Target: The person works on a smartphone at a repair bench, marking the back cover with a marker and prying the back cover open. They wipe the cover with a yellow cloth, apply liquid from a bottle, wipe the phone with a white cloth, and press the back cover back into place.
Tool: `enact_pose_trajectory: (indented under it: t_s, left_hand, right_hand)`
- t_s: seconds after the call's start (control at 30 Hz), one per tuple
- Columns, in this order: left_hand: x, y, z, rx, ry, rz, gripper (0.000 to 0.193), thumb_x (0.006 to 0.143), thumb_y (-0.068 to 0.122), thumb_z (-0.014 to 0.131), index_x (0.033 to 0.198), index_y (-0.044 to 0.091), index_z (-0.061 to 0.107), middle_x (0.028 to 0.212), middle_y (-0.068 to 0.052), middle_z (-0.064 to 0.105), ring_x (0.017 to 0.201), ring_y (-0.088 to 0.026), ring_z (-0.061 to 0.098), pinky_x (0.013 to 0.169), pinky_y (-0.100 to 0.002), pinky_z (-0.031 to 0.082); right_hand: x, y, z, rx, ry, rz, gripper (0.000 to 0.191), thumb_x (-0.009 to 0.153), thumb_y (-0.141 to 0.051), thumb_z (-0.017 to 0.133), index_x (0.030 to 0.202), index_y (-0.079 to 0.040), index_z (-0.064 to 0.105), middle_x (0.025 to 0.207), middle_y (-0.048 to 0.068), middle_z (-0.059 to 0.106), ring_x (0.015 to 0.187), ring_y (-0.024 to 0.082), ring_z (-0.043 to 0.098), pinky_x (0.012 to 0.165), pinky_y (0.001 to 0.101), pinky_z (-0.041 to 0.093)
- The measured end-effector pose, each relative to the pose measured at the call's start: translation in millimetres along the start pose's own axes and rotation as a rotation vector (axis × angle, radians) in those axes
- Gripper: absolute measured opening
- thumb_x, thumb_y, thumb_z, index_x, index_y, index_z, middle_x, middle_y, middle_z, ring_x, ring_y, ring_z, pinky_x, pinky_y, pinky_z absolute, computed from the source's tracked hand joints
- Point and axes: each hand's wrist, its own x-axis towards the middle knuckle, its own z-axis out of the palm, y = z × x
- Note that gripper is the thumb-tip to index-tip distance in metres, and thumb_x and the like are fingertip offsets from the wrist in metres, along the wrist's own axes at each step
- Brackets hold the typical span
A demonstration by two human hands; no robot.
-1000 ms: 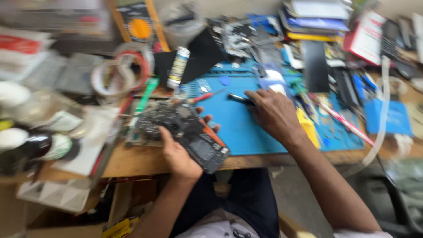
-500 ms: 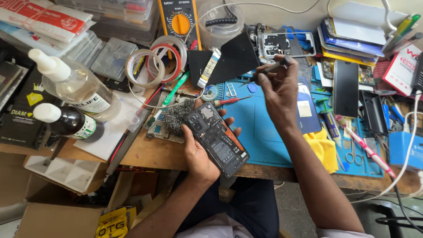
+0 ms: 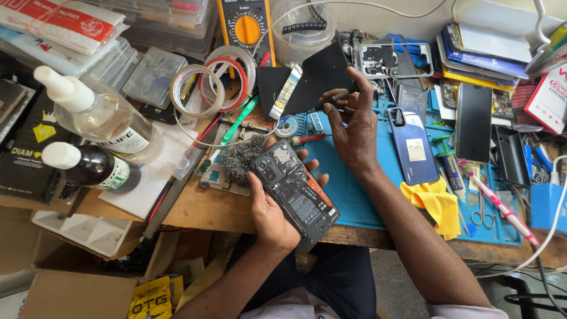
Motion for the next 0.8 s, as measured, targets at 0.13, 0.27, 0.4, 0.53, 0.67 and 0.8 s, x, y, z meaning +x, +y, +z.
enact_pose_trajectory:
  t_s: [0.13, 0.27, 0.4, 0.53, 0.67, 0.8]
  left_hand:
    - [0.2, 0.8, 1.6, -0.016, 0.011, -0.02, 0.071, 0.105, 0.065, 0.03, 0.162, 0.023, 0.03, 0.15, -0.016, 0.048, 0.135, -0.034, 0.052, 0.111, -0.058, 0.046]
    - [1.8, 0.4, 1.5, -0.012, -0.012, -0.021, 0.067, 0.108, 0.06, 0.03, 0.162, 0.021, 0.031, 0.154, -0.017, 0.046, 0.138, -0.034, 0.05, 0.112, -0.058, 0.045]
    - [3.0, -1.2, -0.8, -0.085, -0.071, -0.076, 0.07, 0.109, 0.057, 0.03, 0.163, 0.013, 0.033, 0.157, -0.016, 0.046, 0.14, -0.034, 0.05, 0.116, -0.055, 0.045]
    - [4.1, -1.6, -3.1, -0.03, -0.092, -0.094, 0.064, 0.112, 0.056, 0.029, 0.158, 0.012, 0.035, 0.153, -0.019, 0.049, 0.138, -0.036, 0.053, 0.114, -0.056, 0.046]
    - [6.7, -1.1, -4.6, -0.023, -0.125, -0.136, 0.062, 0.113, 0.056, 0.028, 0.159, 0.015, 0.036, 0.151, -0.019, 0.05, 0.135, -0.036, 0.055, 0.111, -0.056, 0.048]
    - [8.2, -0.5, -6.4, -0.024, -0.138, -0.161, 0.061, 0.112, 0.055, 0.028, 0.159, 0.016, 0.036, 0.151, -0.018, 0.051, 0.135, -0.035, 0.056, 0.111, -0.056, 0.049]
  right_hand:
    - [-0.1, 2.6, 1.4, 0.008, 0.004, 0.011, 0.07, 0.106, 0.01, 0.062, 0.16, -0.015, 0.024, 0.122, 0.012, 0.071, 0.115, 0.02, 0.074, 0.096, 0.0342, 0.064]
    - [-1.1, -6.8, -2.2, 0.076, 0.037, 0.006, 0.073, 0.106, 0.012, 0.062, 0.161, -0.015, 0.023, 0.125, 0.014, 0.069, 0.116, 0.021, 0.072, 0.098, 0.0329, 0.062]
    - [-20.8, -28.6, -14.3, 0.28, 0.077, 0.002, 0.07, 0.113, 0.015, 0.059, 0.16, -0.016, 0.018, 0.125, 0.017, 0.068, 0.117, 0.023, 0.072, 0.101, 0.0334, 0.061]
    - [-50.6, -46.2, -17.5, 0.543, 0.155, -0.036, 0.07, 0.114, 0.018, 0.058, 0.162, -0.017, 0.021, 0.117, 0.016, 0.063, 0.11, 0.026, 0.068, 0.105, 0.0397, 0.057]
    - [-59.8, -50.0, -12.6, 0.49, 0.15, -0.052, 0.069, 0.112, 0.018, 0.056, 0.16, -0.018, 0.021, 0.119, 0.017, 0.065, 0.11, 0.027, 0.068, 0.103, 0.0414, 0.057]
    - [-58.0, -50.4, -9.4, 0.414, 0.1, -0.066, 0.068, 0.112, 0.016, 0.056, 0.159, -0.018, 0.02, 0.121, 0.018, 0.064, 0.115, 0.028, 0.071, 0.098, 0.0398, 0.063]
